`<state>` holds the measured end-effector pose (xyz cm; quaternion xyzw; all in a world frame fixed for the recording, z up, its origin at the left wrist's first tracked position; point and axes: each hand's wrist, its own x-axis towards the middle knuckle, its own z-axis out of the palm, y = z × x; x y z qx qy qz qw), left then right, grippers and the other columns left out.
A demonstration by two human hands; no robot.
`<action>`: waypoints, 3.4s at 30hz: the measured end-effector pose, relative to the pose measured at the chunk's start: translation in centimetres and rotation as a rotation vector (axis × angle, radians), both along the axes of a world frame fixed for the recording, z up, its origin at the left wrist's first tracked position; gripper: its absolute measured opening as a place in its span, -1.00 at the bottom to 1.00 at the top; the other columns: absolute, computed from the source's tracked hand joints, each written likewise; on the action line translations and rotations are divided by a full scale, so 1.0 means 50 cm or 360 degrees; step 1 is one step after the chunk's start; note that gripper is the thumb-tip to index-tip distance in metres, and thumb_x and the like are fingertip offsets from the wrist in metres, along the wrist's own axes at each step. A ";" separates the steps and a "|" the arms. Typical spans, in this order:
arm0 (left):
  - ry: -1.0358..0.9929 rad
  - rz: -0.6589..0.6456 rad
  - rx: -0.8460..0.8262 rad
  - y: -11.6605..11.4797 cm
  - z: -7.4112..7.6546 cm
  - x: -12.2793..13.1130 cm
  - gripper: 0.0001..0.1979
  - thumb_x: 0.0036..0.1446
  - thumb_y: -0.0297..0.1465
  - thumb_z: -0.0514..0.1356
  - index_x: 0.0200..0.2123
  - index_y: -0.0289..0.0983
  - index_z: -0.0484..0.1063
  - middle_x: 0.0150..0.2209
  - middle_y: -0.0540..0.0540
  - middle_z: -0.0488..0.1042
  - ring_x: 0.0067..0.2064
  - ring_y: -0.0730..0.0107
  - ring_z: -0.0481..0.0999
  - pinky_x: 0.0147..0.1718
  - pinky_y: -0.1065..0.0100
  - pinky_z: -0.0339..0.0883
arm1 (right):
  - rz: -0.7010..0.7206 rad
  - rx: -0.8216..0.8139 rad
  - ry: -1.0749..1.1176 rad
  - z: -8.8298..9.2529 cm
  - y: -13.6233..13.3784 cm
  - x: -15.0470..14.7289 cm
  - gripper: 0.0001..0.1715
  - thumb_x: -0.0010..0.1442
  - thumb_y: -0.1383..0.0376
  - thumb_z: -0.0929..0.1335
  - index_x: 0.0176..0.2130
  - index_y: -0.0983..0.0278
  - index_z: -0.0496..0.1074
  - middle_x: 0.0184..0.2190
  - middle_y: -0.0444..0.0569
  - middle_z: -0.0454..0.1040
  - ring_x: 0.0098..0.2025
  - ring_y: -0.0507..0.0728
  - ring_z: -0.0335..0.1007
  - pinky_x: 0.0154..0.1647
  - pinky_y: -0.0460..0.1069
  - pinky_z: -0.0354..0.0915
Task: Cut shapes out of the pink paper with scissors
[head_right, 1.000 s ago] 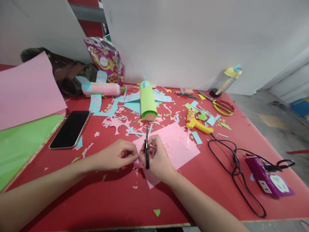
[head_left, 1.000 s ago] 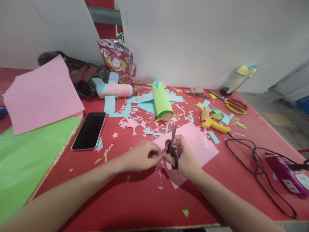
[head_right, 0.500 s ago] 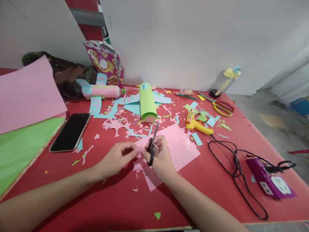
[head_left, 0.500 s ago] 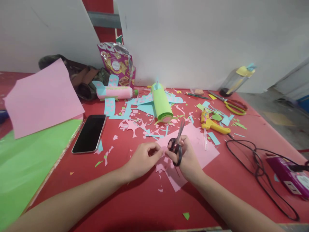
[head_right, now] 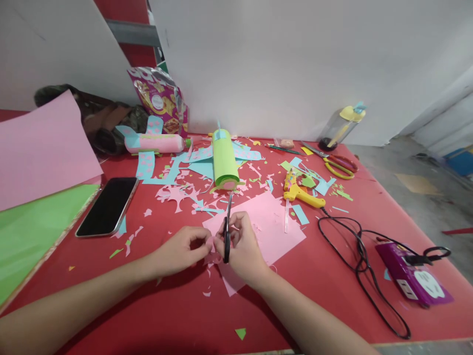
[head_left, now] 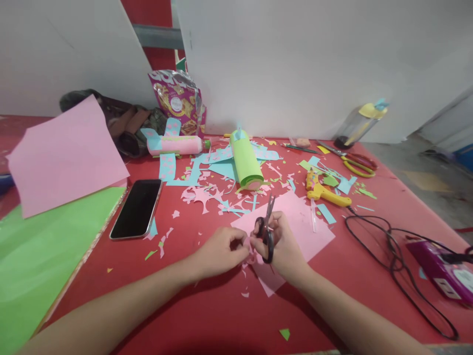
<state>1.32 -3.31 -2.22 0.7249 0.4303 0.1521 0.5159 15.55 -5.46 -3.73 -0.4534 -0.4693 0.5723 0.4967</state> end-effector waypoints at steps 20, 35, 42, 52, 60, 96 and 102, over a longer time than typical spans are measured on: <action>-0.0193 0.0442 0.0284 0.072 0.077 -0.046 -0.74 0.05 -0.33 -0.02 -0.60 -0.31 0.26 -0.66 0.08 0.16 -0.56 0.54 0.18 -0.54 0.48 0.08 | 0.0425 -0.0106 0.0444 -0.012 -0.006 0.015 -0.62 -0.03 0.13 0.37 -0.32 0.18 0.09 -0.40 -0.18 0.21 -0.44 -0.03 0.23 -0.41 -0.06 0.22; 0.0050 0.0270 0.0583 0.058 0.080 -0.011 -0.73 0.06 -0.43 -0.04 -0.66 -0.30 0.07 -0.64 0.08 0.11 -0.56 0.56 0.12 -0.54 0.49 0.05 | 0.0557 -0.0203 0.0400 -0.025 -0.016 0.019 -0.48 -0.14 -0.01 0.38 -0.29 0.18 0.12 -0.31 -0.09 0.20 -0.34 0.02 0.19 -0.32 -0.02 0.18; 0.0078 0.0240 0.0581 0.051 0.076 -0.009 -0.74 0.07 -0.43 -0.05 -0.65 -0.30 0.13 -0.63 0.06 0.18 -0.54 0.54 0.17 -0.53 0.49 0.09 | 0.0630 -0.0194 0.0445 -0.015 -0.018 0.020 -0.55 -0.05 0.05 0.36 -0.25 0.17 0.12 -0.31 -0.10 0.21 -0.33 0.01 0.18 -0.32 -0.04 0.16; 0.0096 0.0222 0.0580 0.049 0.072 -0.011 -0.73 0.08 -0.44 -0.05 -0.65 -0.30 0.12 -0.64 0.06 0.17 -0.55 0.56 0.17 -0.53 0.50 0.07 | 0.0607 -0.0260 0.0478 -0.026 -0.022 0.018 -0.58 -0.03 0.07 0.35 -0.25 0.16 0.12 -0.30 -0.11 0.22 -0.33 0.01 0.19 -0.33 -0.04 0.17; 0.0131 0.0209 0.0607 0.046 0.074 -0.013 -0.74 0.08 -0.43 -0.05 -0.64 -0.30 0.16 -0.62 0.05 0.22 -0.55 0.54 0.20 -0.53 0.48 0.09 | 0.0665 -0.0265 0.0465 -0.008 -0.018 0.016 -0.58 -0.02 0.03 0.32 -0.28 0.18 0.09 -0.36 -0.12 0.21 -0.38 0.02 0.21 -0.34 -0.02 0.15; 0.0062 0.0251 0.0510 0.048 0.074 -0.016 -0.72 0.08 -0.41 -0.06 -0.65 -0.29 0.07 -0.64 0.07 0.15 -0.56 0.55 0.15 -0.54 0.49 0.07 | 0.0696 -0.0181 0.0293 0.011 -0.012 0.011 -0.56 -0.01 -0.03 0.29 -0.35 0.19 0.03 -0.50 -0.18 0.21 -0.48 0.00 0.18 -0.42 -0.03 0.12; -0.0009 0.0295 0.0434 0.046 0.072 -0.015 -0.73 0.09 -0.41 -0.06 -0.65 -0.29 0.07 -0.64 0.08 0.11 -0.56 0.56 0.12 -0.55 0.50 0.06 | 0.0653 -0.0242 0.0284 0.011 -0.014 0.009 -0.55 -0.02 -0.01 0.31 -0.36 0.18 0.03 -0.50 -0.18 0.22 -0.48 -0.01 0.18 -0.44 -0.05 0.10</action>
